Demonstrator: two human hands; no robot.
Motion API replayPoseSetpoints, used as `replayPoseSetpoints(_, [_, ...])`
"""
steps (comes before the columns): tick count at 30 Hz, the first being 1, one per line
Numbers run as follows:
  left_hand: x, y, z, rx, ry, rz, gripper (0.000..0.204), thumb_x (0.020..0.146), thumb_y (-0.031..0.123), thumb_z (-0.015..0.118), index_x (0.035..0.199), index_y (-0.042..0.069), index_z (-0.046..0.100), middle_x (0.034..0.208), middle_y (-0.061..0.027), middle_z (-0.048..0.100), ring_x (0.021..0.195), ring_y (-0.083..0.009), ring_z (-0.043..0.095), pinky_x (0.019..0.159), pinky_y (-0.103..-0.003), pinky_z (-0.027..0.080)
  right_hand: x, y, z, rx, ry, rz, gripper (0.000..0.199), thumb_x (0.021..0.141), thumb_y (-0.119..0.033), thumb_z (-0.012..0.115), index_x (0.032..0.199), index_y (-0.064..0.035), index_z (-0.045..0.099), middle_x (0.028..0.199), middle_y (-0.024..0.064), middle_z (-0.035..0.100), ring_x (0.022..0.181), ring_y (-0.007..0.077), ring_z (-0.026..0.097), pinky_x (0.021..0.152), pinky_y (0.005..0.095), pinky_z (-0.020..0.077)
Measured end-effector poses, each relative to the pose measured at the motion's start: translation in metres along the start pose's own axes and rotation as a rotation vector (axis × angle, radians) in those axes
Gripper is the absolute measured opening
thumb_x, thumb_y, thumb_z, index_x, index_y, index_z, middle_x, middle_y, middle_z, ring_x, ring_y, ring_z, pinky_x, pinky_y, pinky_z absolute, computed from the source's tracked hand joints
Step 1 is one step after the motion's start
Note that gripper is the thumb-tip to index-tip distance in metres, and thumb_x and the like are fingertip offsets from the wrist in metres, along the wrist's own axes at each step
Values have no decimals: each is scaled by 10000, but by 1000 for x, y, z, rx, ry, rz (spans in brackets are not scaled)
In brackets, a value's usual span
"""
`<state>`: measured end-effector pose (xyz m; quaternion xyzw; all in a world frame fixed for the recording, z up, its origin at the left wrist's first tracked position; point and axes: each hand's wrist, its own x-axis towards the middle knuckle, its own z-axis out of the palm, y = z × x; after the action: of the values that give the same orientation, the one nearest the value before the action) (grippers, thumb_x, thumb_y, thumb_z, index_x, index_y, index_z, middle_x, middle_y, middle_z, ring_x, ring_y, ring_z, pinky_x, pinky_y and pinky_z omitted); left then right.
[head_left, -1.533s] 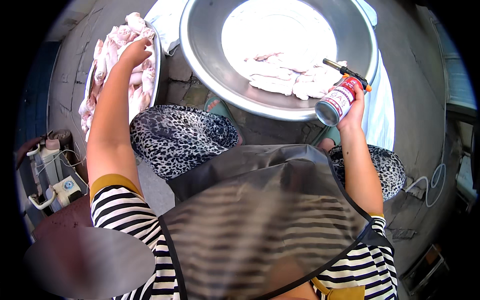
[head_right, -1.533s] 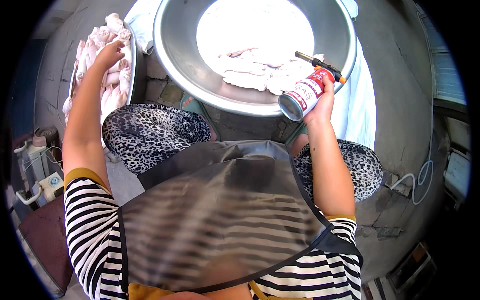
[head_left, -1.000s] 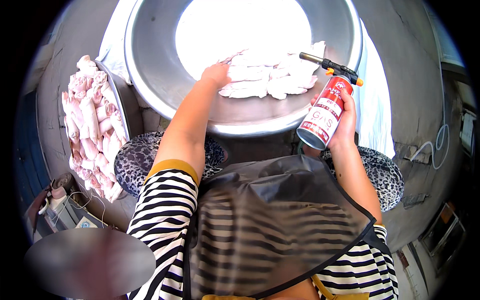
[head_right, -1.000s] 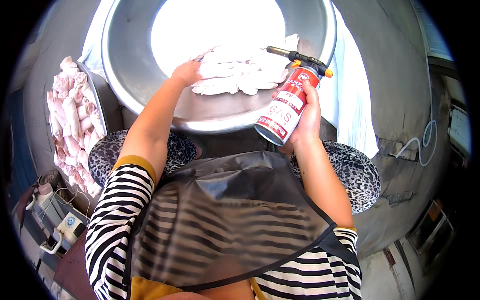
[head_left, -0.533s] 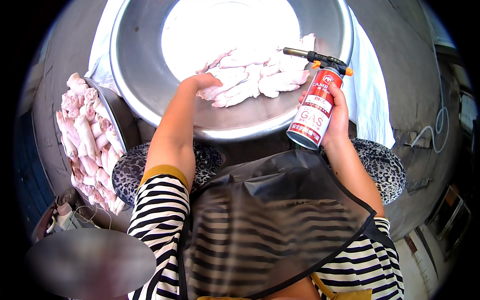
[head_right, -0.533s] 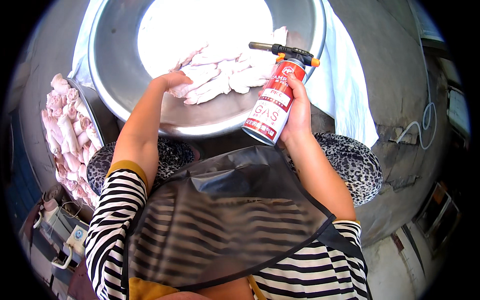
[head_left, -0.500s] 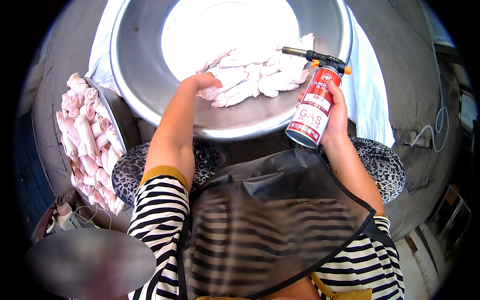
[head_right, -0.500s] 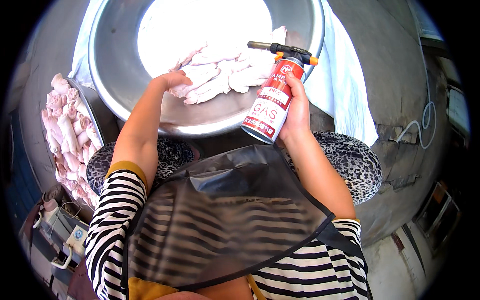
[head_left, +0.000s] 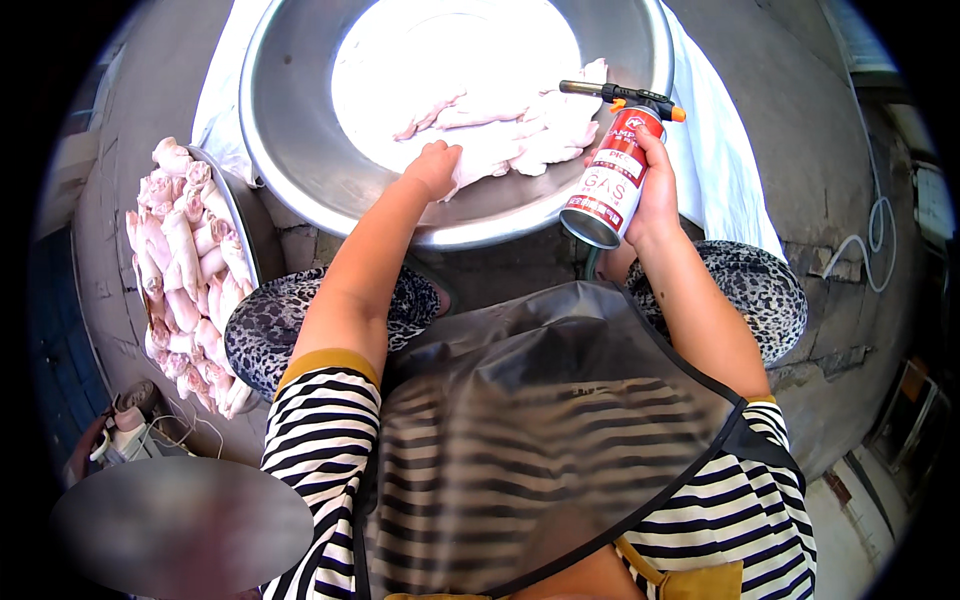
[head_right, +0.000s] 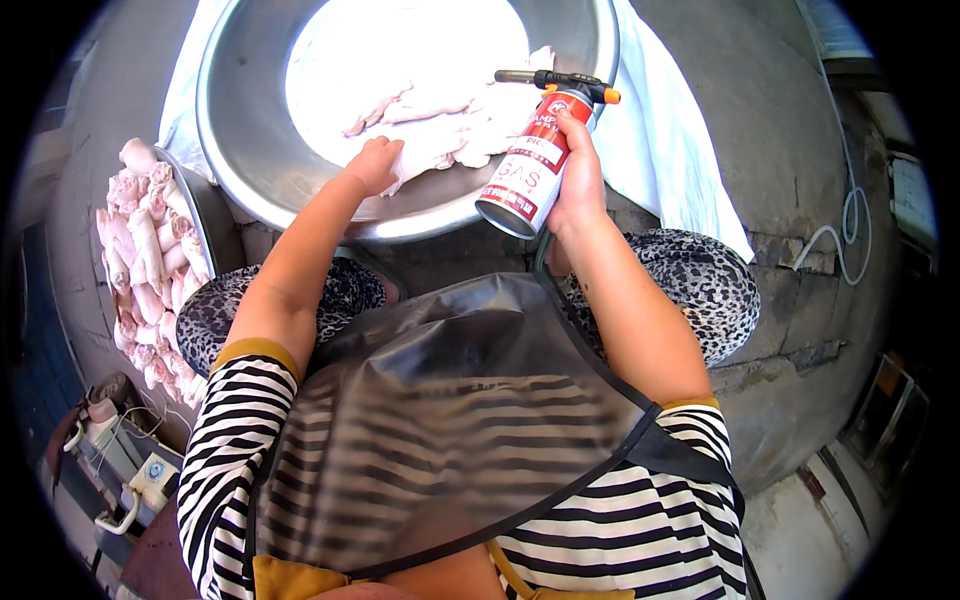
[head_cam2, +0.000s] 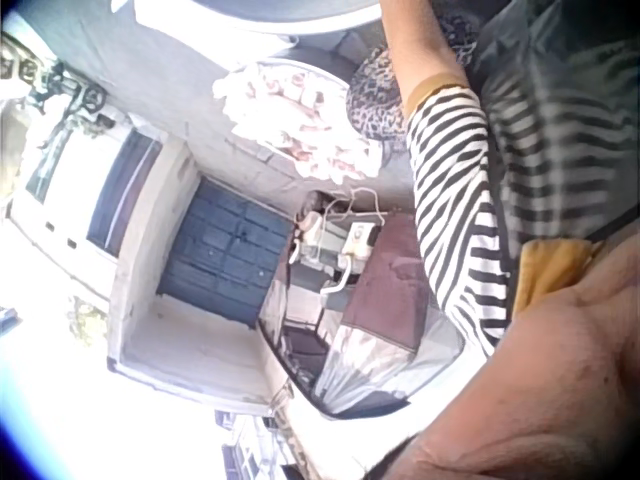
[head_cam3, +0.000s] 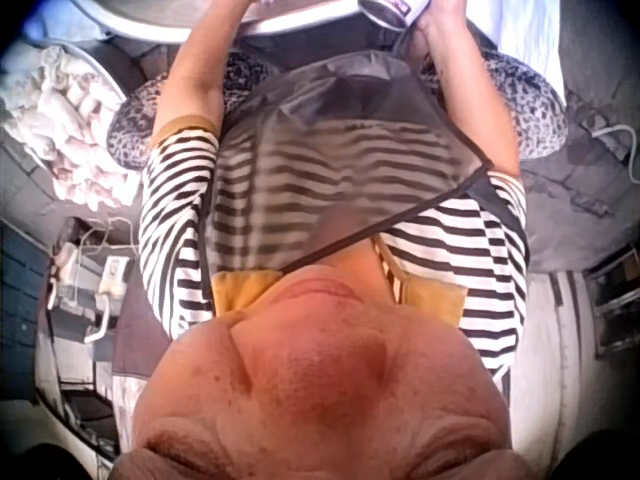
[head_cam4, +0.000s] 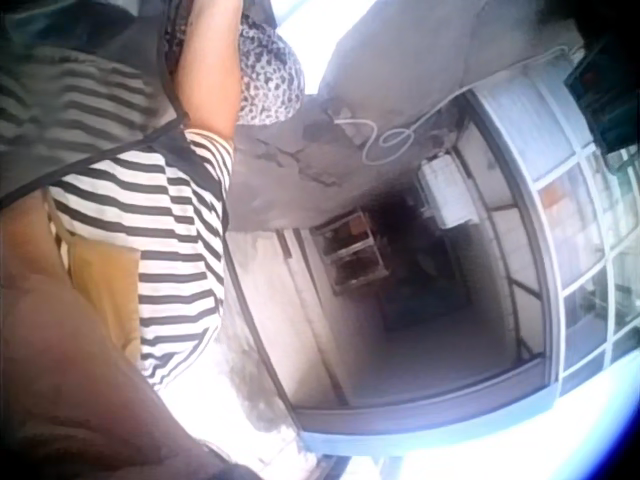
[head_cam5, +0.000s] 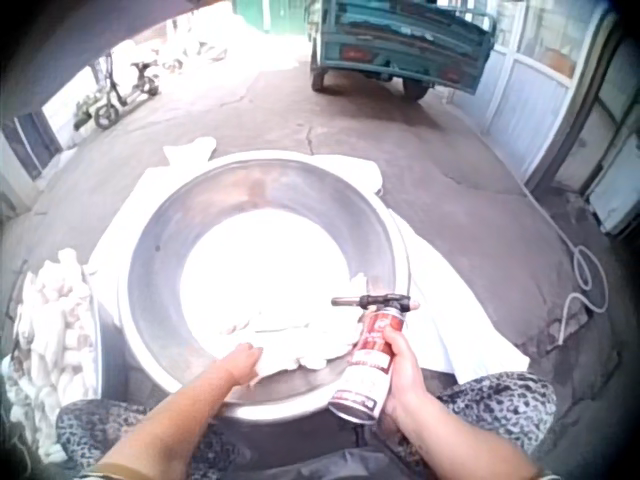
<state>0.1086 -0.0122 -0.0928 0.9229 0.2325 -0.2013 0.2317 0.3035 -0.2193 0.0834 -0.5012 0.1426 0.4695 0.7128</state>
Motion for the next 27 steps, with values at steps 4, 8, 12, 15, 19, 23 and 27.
replayPoseSetpoints(4, [9, -11, 0, -193, -127, -90, 595, 665, 192, 748, 1215, 79, 552, 1195, -170, 524, 1128, -349, 516, 944, -384, 460, 7, 1, -8, -35, 40, 1, 389, 868, -361, 568, 1026, -9, 522, 806, 152, 640, 710, 272, 673, 606, 395, 585])
replayPoseSetpoints(8, [13, -4, -5, -84, -265, -219, 656, 647, 260, 767, 1237, 72, 549, 1209, -175, 556, 1129, -324, 542, 941, -365, 464, 13, -2, -18, -105, 76, 79, 357, 863, -341, 582, 1013, -23, 521, 771, 130, 627, 655, 265, 661, 567, 397, 578])
replayPoseSetpoints(12, [8, -24, 6, -296, -277, -204, 718, 653, 309, 768, 1278, 60, 517, 1198, -187, 590, 1114, -294, 568, 937, -349, 461, 19, 2, -32, -131, 35, 242, 382, 859, -352, 591, 1028, -17, 516, 770, 150, 637, 641, 266, 665, 543, 387, 578])
replayPoseSetpoints(15, [5, -40, 2, -441, -264, -274, 721, 678, 319, 758, 1298, 57, 498, 1194, -178, 600, 1090, -277, 583, 923, -341, 465, 18, 6, -36, -150, 34, 317, 408, 850, -366, 603, 1033, -12, 512, 761, 172, 643, 630, 273, 671, 518, 389, 577])
replayPoseSetpoints(19, [-6, -61, -22, -419, -220, -373, 648, 734, 321, 728, 1283, 51, 513, 1194, -170, 600, 1100, -277, 577, 927, -335, 460, 13, 6, -27, -189, 46, 407, 428, 840, -382, 619, 1025, -11, 513, 754, 163, 641, 613, 269, 668, 509, 388, 576])
replayPoseSetpoints(23, [-26, -81, -80, -352, -88, -365, 555, 794, 278, 681, 1271, 40, 523, 1187, -173, 600, 1094, -289, 578, 937, -354, 457, 20, 14, -33, -193, 15, 385, 426, 826, -368, 646, 1028, -16, 514, 749, 147, 631, 614, 262, 663, 519, 388, 577])
replayPoseSetpoints(27, [-70, -64, -169, -228, 69, -246, 477, 857, 203, 643, 1289, 50, 511, 1195, -171, 581, 1092, -274, 559, 950, -354, 444, 20, 14, -29, -198, 28, 356, 370, 836, -331, 630, 1034, -36, 529, 756, 105, 610, 586, 230, 628, 520, 386, 558])
